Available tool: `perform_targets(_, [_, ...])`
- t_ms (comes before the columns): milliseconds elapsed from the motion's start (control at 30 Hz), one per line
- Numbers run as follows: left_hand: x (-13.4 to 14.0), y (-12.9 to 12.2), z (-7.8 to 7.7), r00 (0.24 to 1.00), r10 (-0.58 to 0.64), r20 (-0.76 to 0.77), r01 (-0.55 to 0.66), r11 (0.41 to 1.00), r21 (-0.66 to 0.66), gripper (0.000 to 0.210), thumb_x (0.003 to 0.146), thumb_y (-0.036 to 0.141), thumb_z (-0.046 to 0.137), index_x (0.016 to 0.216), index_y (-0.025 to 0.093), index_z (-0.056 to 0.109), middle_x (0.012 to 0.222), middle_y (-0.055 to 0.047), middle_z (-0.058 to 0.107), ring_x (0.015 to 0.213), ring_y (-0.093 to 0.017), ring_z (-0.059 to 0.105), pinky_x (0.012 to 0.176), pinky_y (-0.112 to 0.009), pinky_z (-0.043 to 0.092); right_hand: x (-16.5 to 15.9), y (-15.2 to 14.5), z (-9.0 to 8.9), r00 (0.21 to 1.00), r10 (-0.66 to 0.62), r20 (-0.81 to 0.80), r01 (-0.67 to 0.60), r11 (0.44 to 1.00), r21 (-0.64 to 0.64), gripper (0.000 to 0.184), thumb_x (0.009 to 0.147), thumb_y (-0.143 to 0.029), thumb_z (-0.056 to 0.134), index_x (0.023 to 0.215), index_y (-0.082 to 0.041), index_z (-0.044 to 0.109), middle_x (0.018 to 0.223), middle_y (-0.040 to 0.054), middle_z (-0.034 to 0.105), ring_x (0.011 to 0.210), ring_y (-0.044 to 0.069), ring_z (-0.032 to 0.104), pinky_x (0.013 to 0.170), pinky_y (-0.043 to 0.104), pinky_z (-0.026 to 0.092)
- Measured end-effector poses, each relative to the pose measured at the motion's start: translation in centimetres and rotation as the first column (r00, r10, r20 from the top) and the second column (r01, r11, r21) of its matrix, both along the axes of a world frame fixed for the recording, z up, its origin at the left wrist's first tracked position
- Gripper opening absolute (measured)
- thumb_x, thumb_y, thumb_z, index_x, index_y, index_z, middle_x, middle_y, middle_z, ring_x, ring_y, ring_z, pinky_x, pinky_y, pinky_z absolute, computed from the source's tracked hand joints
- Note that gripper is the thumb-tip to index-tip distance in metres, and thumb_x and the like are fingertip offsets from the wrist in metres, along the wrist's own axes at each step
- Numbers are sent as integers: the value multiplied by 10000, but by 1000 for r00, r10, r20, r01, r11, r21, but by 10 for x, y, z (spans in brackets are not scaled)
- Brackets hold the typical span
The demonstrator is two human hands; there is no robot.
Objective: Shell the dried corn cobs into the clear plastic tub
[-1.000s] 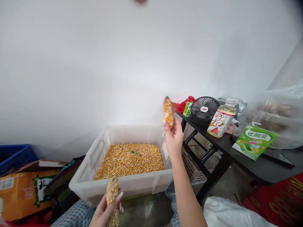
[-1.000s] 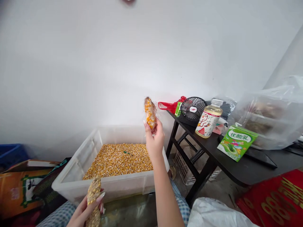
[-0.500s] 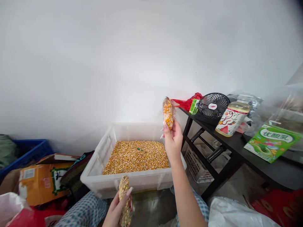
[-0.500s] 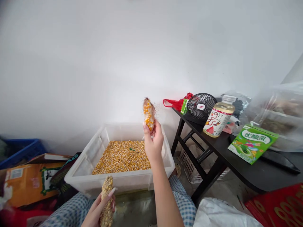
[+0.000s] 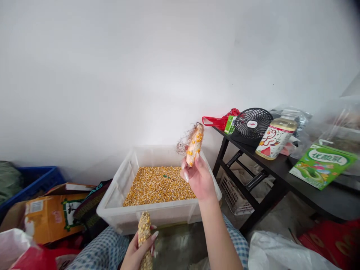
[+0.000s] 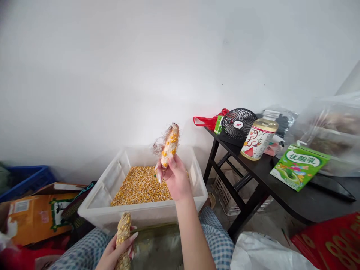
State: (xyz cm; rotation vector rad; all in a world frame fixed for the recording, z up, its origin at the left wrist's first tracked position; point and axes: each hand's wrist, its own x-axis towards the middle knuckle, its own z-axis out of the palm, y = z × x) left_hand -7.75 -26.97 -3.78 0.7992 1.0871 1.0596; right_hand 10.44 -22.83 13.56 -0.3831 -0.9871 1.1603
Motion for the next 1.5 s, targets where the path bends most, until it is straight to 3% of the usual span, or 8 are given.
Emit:
perform_targets(233, [1, -2, -11, 1000, 18, 16, -18, 1000, -15, 474, 483, 400, 764, 844, 151, 587, 450, 43, 471, 401, -98, 428, 420, -219, 364, -4, -5, -8, 986, 154, -70, -155, 988, -8, 336, 839, -403, 414, 1087, -190, 491, 648, -11, 428, 481, 94, 359, 428, 218, 324])
perform_targets(333, [-2, 0, 1, 996, 41, -82, -37, 998, 48, 424, 492, 407, 761, 762, 139, 574, 441, 43, 455, 382, -89, 404, 408, -220, 357, -2, -7, -9, 978, 192, -80, -195, 980, -28, 338, 846, -412, 386, 1083, -196, 493, 622, -20, 380, 480, 102, 330, 423, 220, 319])
perform_targets(467, [-4, 8, 58, 988, 92, -121, -54, 956, 288, 332, 532, 353, 745, 729, 144, 578, 542, -1, 531, 458, -123, 479, 477, -253, 420, -2, -11, -11, 963, 247, -111, -254, 966, -46, 385, 840, -447, 384, 1110, -192, 484, 584, -41, 309, 462, 97, 263, 407, 209, 295])
perform_targets(633, [6, 18, 153, 995, 7, -100, 63, 725, 686, 216, 579, 319, 692, 737, 178, 651, 1162, -121, 544, 1042, -301, 510, 802, -361, 467, -6, -13, -16, 935, 323, -147, -332, 942, -44, 405, 849, -482, 358, 1074, -177, 501, 536, -66, 227, 408, 84, 183, 389, 205, 271])
perform_targets(767, [20, 25, 190, 983, -63, -170, 173, 611, 773, 306, 530, 251, 715, 828, 191, 682, 1245, -104, 495, 1183, -341, 402, 915, -411, 409, -8, -13, -21, 921, 351, -166, -363, 931, -44, 386, 848, -489, 357, 1021, -181, 513, 526, -70, 231, 391, 77, 174, 390, 201, 269])
perform_targets(867, [28, 27, 194, 954, -179, -241, 300, 601, 740, 417, 539, 214, 705, 954, 191, 667, 1228, -111, 516, 1186, -346, 404, 934, -431, 394, -8, -13, -26, 919, 358, -167, -372, 926, -60, 337, 831, -486, 395, 922, -186, 518, 525, -66, 262, 398, 74, 191, 404, 202, 284])
perform_targets(1100, [23, 32, 184, 902, -132, -410, 427, 404, 809, 530, 683, 178, 610, 1204, 213, 522, 1332, -81, 425, 1228, -289, 370, 1020, -415, 307, -7, -10, -34, 892, 410, -190, -426, 903, -50, 315, 812, -488, 442, 834, -177, 490, 505, -73, 264, 384, 64, 188, 402, 206, 291])
perform_targets(1500, [19, 37, 175, 944, -214, -250, 328, 536, 778, 590, 684, 193, 636, 1252, 217, 479, 1383, -71, 356, 1255, -314, 320, 1035, -414, 296, -14, -6, -39, 820, 546, -172, -547, 836, 45, 236, 808, -407, 470, 750, -180, 439, 547, -69, 273, 374, 47, 215, 392, 200, 282])
